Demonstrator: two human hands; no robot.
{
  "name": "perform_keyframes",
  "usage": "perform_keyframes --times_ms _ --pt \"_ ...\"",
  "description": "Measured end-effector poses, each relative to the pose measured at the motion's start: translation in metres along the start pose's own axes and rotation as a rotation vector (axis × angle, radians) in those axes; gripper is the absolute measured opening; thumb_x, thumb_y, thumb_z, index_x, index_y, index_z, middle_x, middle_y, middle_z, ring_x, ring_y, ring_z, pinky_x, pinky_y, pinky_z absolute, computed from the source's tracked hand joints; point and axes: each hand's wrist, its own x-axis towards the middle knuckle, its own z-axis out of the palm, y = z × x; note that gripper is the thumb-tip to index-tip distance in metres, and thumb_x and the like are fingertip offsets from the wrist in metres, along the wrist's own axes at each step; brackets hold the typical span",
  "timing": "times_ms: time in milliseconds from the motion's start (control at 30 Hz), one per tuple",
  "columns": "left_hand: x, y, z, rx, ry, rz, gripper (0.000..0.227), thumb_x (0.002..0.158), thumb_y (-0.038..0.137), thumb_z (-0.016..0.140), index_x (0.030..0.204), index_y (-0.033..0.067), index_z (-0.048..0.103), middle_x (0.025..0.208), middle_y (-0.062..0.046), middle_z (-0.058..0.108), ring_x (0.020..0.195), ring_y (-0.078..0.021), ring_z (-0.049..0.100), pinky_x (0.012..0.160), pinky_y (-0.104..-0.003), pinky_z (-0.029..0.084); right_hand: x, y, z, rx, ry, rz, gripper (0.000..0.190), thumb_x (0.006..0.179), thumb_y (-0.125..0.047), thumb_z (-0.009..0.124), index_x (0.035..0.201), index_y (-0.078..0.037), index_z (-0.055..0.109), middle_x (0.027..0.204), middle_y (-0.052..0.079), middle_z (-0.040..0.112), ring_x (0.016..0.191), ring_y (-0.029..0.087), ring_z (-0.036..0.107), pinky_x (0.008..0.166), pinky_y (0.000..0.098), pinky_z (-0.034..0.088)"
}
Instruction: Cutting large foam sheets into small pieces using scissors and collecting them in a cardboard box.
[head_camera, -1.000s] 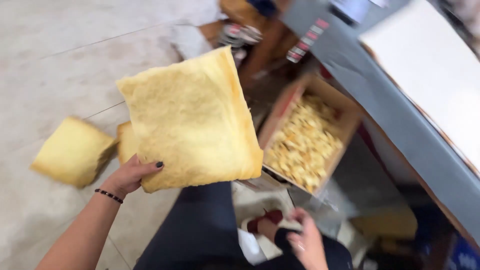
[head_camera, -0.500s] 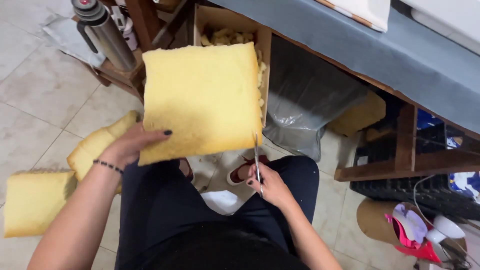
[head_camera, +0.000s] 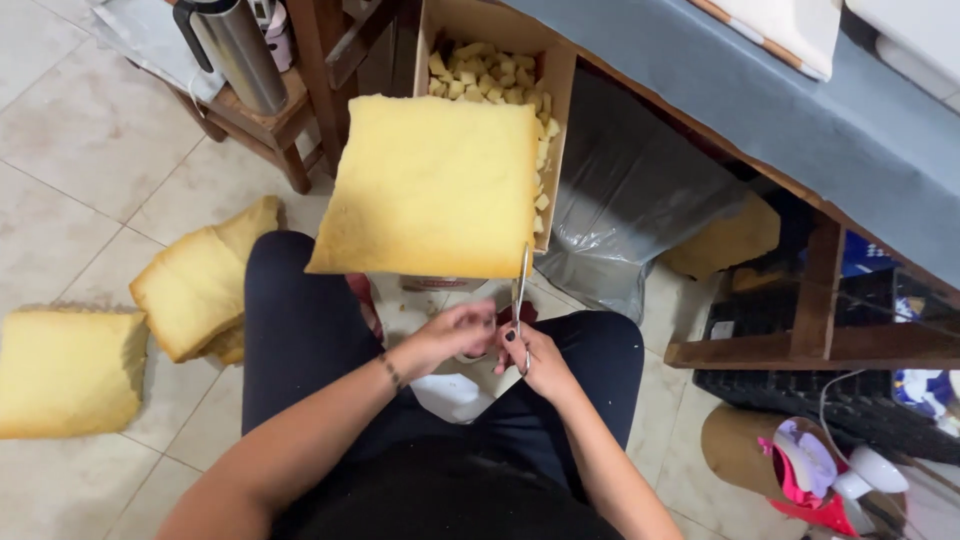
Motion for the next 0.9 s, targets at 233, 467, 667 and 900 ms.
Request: perform_keyframes --times_ms 233,467,667,900 --pt "0.101 -0.015 0.009 -0.584 0.112 0.312 0.056 0.088 0.025 0.087 0.134 0.0116 0.058 0.129 -0.002 0.065 0.114 -0.0225 0.066 0.109 -0.046 0.049 -0.007 -0.018 -0.006 -0.037 0.009 0.042 0.028 0.1 -0.037 0.061 0.091 -0.012 0.066 0.063 0.006 0.071 0.065 0.019 0.074 0.059 0.0274 0.054" --pt "0.069 0.009 0.017 -0.589 0.128 0.305 0.048 0.084 0.008 0.086 0.126 0.0039 0.066 0.121 -0.006 0.07 0.096 -0.0218 0.071 0.093 -0.044 0.06 -0.001 -0.004 -0.012 -0.244 -0.067 0.017 0.036 0.096 -0.049 0.064 0.1 -0.014 0.062 0.075 0.014 0.067 0.071 0.033 0.069 0.065 0.0417 0.053" --pt "0.021 0.041 0.023 -0.485 0.221 0.332 0.053 0.083 0.013 0.087 0.13 -0.0008 0.064 0.124 -0.012 0.07 0.101 -0.0255 0.071 0.092 -0.051 0.06 0.012 -0.012 -0.008 -0.314 -0.048 -0.018 0.054 0.093 -0.067 0.058 0.107 -0.014 0.058 0.082 0.014 0.062 0.075 0.034 0.065 0.069 0.0445 0.051" --pt "0.02 0.011 0.012 -0.424 0.28 0.338 0.047 0.082 0.008 0.087 0.123 -0.0052 0.069 0.115 -0.016 0.073 0.093 -0.0247 0.072 0.085 -0.047 0.062 0.029 -0.01 0.004 -0.358 -0.007 -0.067 0.053 0.091 -0.067 0.063 0.098 -0.015 0.057 0.076 0.012 0.059 0.072 0.036 0.063 0.07 0.044 0.051"
